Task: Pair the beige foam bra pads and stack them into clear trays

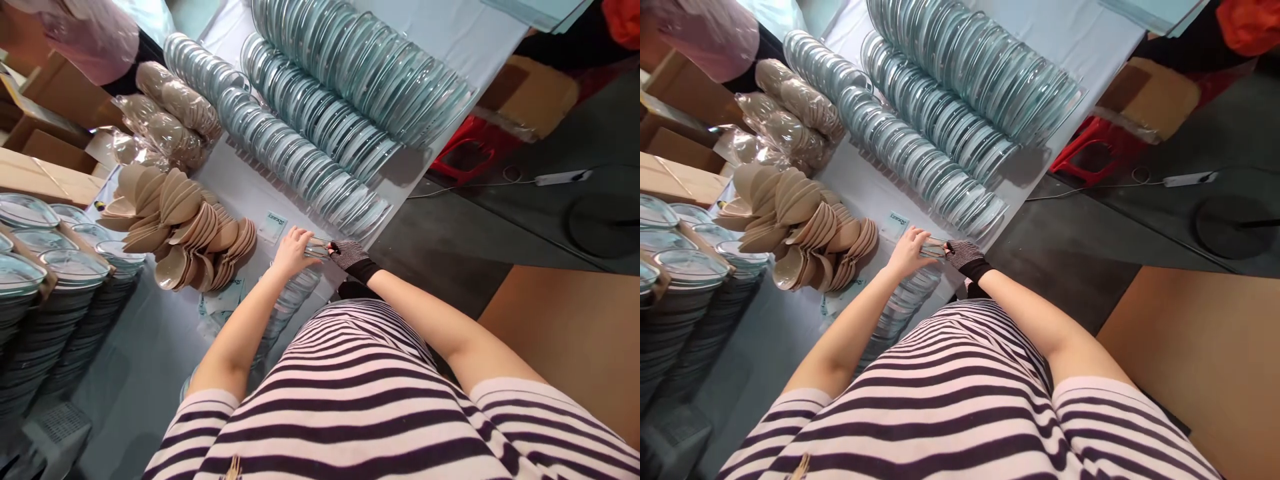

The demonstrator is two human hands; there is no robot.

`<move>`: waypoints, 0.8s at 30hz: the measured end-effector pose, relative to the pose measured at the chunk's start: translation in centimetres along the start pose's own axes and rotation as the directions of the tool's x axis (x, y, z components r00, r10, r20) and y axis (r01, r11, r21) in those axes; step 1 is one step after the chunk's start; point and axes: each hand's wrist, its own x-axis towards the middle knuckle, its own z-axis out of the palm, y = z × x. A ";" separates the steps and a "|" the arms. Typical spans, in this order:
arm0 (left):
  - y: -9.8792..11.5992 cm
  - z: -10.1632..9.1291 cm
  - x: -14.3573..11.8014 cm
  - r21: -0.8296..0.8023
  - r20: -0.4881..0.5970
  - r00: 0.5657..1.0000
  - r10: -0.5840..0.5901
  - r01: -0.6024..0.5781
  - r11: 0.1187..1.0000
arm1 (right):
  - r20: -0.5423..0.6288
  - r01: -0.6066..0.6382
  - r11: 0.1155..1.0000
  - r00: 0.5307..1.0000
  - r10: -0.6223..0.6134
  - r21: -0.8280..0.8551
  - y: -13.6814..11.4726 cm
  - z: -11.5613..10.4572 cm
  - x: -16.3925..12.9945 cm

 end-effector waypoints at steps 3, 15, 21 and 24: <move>-0.3 0.2 0.5 -0.019 0.006 0.999 0.037 -0.037 0.999 | -0.080 0.025 0.993 0.997 -0.016 0.111 0.6 0.2 -0.6; -0.1 -0.4 1.9 0.094 0.031 0.999 0.012 -0.015 0.995 | -0.102 0.114 0.962 0.985 -0.142 -0.247 -4.5 -2.9 2.7; 0.8 -1.0 1.6 0.161 -0.007 0.998 -0.069 0.069 0.984 | -0.068 0.068 0.975 0.994 -0.084 -0.210 -3.1 -1.6 2.5; 0.5 -1.6 -0.2 0.123 -0.108 0.993 0.053 -0.040 0.992 | -0.186 0.138 0.975 0.968 -0.170 -0.174 -1.8 -1.4 0.2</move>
